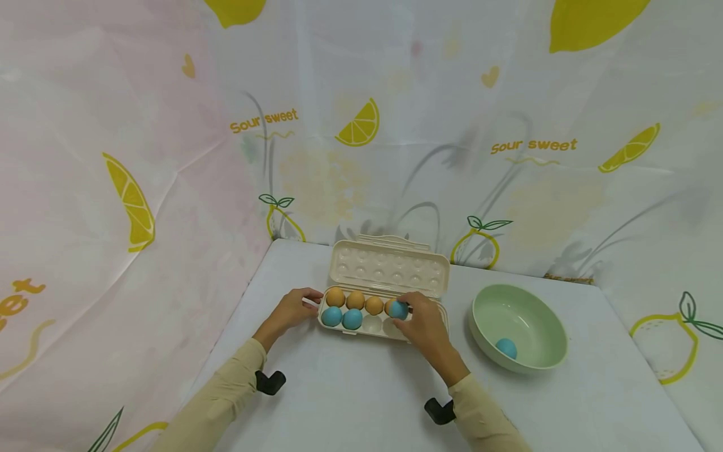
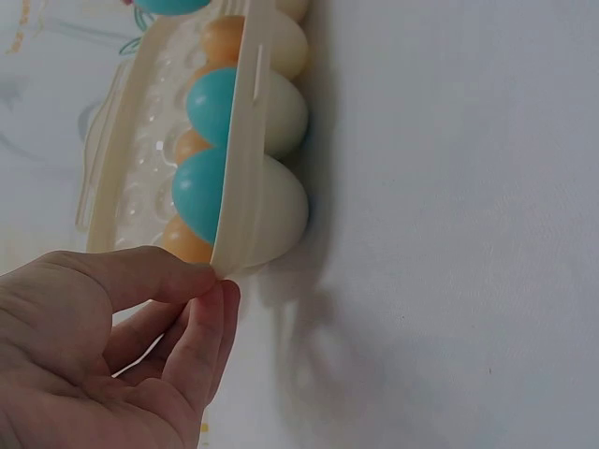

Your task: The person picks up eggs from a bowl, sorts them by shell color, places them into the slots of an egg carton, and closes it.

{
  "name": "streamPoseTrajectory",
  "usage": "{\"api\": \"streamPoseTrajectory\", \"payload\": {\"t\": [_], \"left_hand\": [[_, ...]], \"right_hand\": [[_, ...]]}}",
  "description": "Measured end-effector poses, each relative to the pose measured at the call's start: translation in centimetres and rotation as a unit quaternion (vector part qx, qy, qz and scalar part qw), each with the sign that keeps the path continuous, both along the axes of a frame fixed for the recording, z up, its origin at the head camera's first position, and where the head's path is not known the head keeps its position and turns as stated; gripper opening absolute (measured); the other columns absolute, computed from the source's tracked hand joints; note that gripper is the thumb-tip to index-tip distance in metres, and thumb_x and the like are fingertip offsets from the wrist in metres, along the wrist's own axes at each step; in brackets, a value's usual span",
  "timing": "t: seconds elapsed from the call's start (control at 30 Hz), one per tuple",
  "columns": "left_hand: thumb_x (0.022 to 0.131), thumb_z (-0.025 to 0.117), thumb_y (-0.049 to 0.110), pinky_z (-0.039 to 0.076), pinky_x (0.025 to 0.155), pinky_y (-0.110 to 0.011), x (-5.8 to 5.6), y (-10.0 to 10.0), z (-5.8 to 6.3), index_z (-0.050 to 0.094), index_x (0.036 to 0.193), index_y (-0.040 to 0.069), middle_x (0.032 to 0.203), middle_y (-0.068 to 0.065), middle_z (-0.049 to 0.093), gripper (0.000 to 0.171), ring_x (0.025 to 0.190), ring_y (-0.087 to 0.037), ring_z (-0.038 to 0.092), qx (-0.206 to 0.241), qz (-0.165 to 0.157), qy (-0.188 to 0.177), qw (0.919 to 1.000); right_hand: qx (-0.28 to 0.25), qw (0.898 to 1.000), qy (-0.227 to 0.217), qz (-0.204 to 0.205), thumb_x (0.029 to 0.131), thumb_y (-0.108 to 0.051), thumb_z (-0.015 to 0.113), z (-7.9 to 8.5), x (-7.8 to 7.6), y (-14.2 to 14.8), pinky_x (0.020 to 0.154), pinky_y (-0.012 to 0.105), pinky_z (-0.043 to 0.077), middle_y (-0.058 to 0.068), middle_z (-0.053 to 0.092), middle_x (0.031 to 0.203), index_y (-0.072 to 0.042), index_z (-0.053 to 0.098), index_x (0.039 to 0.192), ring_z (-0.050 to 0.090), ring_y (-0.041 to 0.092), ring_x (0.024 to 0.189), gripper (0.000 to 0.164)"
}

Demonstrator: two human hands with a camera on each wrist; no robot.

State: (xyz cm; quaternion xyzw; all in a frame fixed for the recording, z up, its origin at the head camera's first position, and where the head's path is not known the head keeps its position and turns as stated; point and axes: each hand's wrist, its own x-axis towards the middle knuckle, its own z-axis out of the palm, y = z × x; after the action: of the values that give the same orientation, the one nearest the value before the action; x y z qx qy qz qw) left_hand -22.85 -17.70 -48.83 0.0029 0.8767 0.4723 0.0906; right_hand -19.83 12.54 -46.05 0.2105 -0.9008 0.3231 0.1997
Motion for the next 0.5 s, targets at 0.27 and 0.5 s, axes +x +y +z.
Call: {"api": "streamPoseTrajectory", "payload": {"t": [0.27,0.5], "left_hand": [[0.085,0.066,-0.003,0.053,0.077,-0.035,0.0,0.0,0.0,0.064,0.121,-0.002,0.112,-0.013,0.065,0.036,0.094,-0.024,0.064,0.004,-0.002,0.002,1.0000],[0.084,0.066,-0.003,0.052,0.077,-0.035,0.1,0.0,-0.1,0.064,0.120,-0.001,0.110,-0.011,0.066,0.036,0.093,-0.023,0.065,0.008,0.000,0.004,1.0000]], "right_hand": [[-0.004,1.000,0.006,0.013,0.062,-0.002,0.090,-1.7,-0.5,-2.2,0.074,0.034,0.054,0.009,0.069,0.096,-0.001,0.069,0.097,0.066,0.022,0.085,0.042],[0.009,0.999,-0.034,0.007,0.064,-0.006,0.090,-2.5,-0.3,-3.4,0.078,0.034,0.054,0.009,0.069,0.098,-0.002,0.068,0.097,0.066,0.022,0.092,0.040]]}}
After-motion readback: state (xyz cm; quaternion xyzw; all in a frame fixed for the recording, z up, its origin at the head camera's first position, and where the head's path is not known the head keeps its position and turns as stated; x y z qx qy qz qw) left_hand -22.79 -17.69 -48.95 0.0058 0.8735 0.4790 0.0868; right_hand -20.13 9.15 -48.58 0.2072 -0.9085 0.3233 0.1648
